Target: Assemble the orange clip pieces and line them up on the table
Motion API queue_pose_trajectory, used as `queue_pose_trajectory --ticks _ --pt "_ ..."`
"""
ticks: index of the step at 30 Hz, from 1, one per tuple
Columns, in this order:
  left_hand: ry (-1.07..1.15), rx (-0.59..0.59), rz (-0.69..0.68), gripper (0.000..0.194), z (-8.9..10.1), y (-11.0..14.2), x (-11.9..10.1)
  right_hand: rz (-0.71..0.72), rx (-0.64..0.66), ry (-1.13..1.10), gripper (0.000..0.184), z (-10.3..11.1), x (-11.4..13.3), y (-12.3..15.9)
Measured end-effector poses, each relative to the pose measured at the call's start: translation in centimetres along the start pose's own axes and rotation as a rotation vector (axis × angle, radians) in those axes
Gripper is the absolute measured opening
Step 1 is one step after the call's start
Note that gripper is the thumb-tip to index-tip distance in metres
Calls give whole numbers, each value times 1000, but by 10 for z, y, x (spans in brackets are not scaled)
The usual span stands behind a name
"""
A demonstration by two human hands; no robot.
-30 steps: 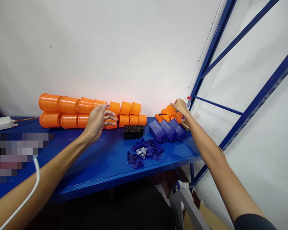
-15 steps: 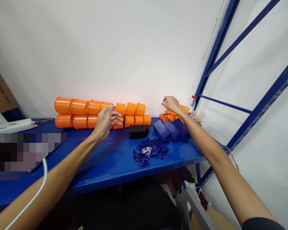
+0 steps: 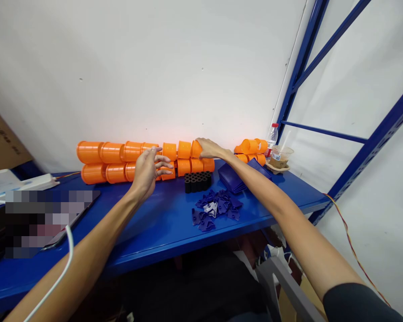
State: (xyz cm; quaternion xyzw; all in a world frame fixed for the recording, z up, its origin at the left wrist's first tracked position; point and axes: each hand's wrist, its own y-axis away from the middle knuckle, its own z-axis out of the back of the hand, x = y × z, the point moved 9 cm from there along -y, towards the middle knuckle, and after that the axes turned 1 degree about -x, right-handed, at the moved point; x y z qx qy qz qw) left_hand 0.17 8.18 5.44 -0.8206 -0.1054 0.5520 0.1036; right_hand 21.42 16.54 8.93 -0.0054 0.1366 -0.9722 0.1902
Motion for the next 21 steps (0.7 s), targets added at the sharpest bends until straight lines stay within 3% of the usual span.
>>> queue_pose_trajectory --ticks 6,10,13,17,21 --pt "1 16 -35 28 2 -3 1 8 -62 -91 56 16 -4 2" --pt "-6 39 -25 24 0 -1 0 4 -211 -111 66 46 -13 11" --pt "-9 86 7 23 -5 1 2 28 -379 -105 69 74 -5 27" --pt "27 133 29 34 -8 -2 6 152 -585 -105 74 96 45 64" --pt "154 88 23 49 2 -10 3 370 -580 4 71 78 124 96"
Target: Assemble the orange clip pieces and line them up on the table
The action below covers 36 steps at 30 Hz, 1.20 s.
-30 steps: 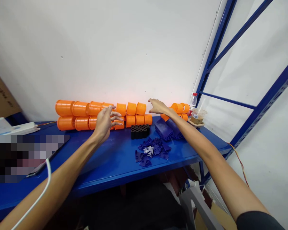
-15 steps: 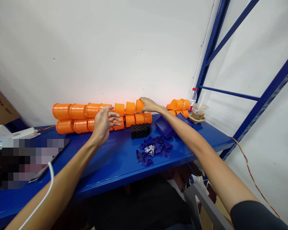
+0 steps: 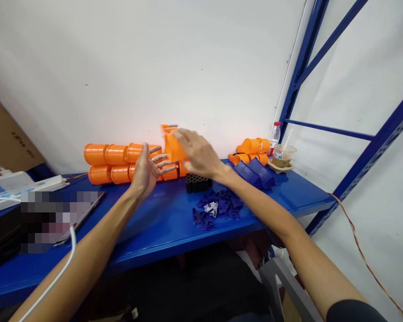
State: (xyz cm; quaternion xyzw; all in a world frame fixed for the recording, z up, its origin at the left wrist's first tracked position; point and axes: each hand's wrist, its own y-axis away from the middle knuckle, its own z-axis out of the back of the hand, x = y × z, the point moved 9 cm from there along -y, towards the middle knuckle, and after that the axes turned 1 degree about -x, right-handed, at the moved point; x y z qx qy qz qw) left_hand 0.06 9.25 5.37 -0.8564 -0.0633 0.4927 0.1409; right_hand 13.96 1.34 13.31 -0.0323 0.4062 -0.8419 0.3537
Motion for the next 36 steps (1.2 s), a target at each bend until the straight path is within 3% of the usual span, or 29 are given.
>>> queue_pose_trajectory --ticks 3,6,9,11,14,17,23,29,36 --pt "79 -24 16 41 2 2 -7 192 108 79 62 -22 52 10" --pt "88 -60 153 37 -1 11 -1 257 153 26 60 -32 69 19" --pt "107 -75 160 53 -4 15 1 167 141 -186 64 -26 54 23" --pt "117 -63 93 48 -4 10 -1 46 137 -287 63 -22 31 25" --pt "104 -76 21 41 6 1 -2 -128 157 -352 43 -25 -2 27" --pt "86 -156 12 40 17 -3 -3 -218 178 -367 22 -33 -23 29" --pt "112 -195 22 33 8 8 -8 -384 350 -211 18 -39 -55 35" --pt "50 -171 8 33 3 9 -6 -359 681 -222 13 -39 -58 55" --pt "-54 -109 8 31 1 8 -4 -348 748 -169 14 -54 -49 62"
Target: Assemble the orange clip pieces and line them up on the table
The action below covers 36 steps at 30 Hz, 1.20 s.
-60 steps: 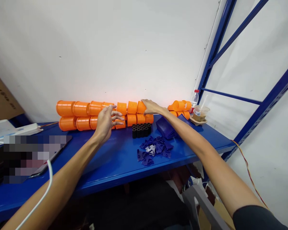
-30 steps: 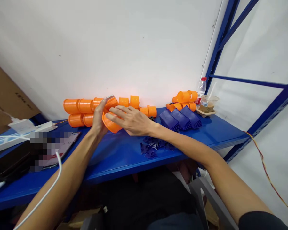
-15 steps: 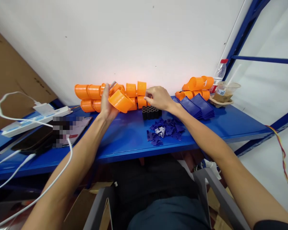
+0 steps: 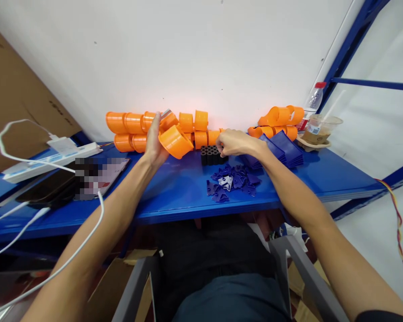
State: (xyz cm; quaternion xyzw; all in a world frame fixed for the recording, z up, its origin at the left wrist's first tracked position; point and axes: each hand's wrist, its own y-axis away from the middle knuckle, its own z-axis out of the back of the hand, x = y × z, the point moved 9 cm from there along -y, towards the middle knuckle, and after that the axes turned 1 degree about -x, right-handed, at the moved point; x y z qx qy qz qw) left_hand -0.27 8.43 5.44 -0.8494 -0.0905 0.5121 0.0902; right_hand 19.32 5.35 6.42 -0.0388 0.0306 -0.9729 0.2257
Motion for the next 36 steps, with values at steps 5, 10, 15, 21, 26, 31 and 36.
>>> queue_pose_trajectory --ticks 5,10,15,21,26,31,36 --pt "97 -34 29 33 -1 3 1 1 -44 32 20 -4 4 -2" --pt "91 -9 13 34 -1 0 2 19 -73 15 18 -3 7 -3" --pt "63 -26 32 36 -1 1 1 -22 13 -58 15 4 -3 3" --pt "81 22 106 33 3 -5 10 109 -240 -521 18 55 -14 19" --pt "1 212 256 43 -11 2 30 168 -594 -743 13 80 -18 28" --pt "-89 334 225 46 -30 16 29 157 -794 -708 9 68 -3 25" --pt "-148 323 206 49 -23 12 34 86 -718 -596 13 41 13 11"
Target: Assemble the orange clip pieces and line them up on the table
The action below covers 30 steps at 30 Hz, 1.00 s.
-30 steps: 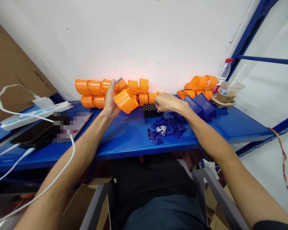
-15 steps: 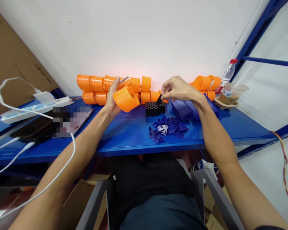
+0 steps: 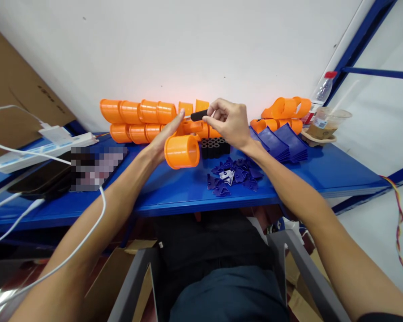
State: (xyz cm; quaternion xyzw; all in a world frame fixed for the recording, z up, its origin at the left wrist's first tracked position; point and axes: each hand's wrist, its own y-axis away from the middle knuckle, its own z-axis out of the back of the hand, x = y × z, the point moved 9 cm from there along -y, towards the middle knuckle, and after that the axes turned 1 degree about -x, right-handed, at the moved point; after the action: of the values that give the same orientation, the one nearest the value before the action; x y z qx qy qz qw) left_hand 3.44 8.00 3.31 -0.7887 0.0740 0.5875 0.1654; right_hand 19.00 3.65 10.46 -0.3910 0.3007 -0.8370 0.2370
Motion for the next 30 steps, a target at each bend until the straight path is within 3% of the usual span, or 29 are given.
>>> queue_pose_trajectory --ticks 4,8,12,16,20,30 --pt "-11 -31 39 50 10 -5 13 -37 53 54 15 -17 -6 5" --pt "-21 -4 32 49 7 -7 15 -81 55 39 17 -26 -16 7" --pt "-111 92 -49 49 -6 -4 5 -122 -9 -136 18 -28 -26 10" --pt "-221 147 -87 54 -10 -2 1 -150 26 -310 12 -35 -28 14" --pt "-256 130 -115 60 -7 -3 1 -143 41 -362 2 -34 -22 16" --pt "-138 128 -132 49 -4 -7 2 -105 150 -462 6 -33 -18 10"
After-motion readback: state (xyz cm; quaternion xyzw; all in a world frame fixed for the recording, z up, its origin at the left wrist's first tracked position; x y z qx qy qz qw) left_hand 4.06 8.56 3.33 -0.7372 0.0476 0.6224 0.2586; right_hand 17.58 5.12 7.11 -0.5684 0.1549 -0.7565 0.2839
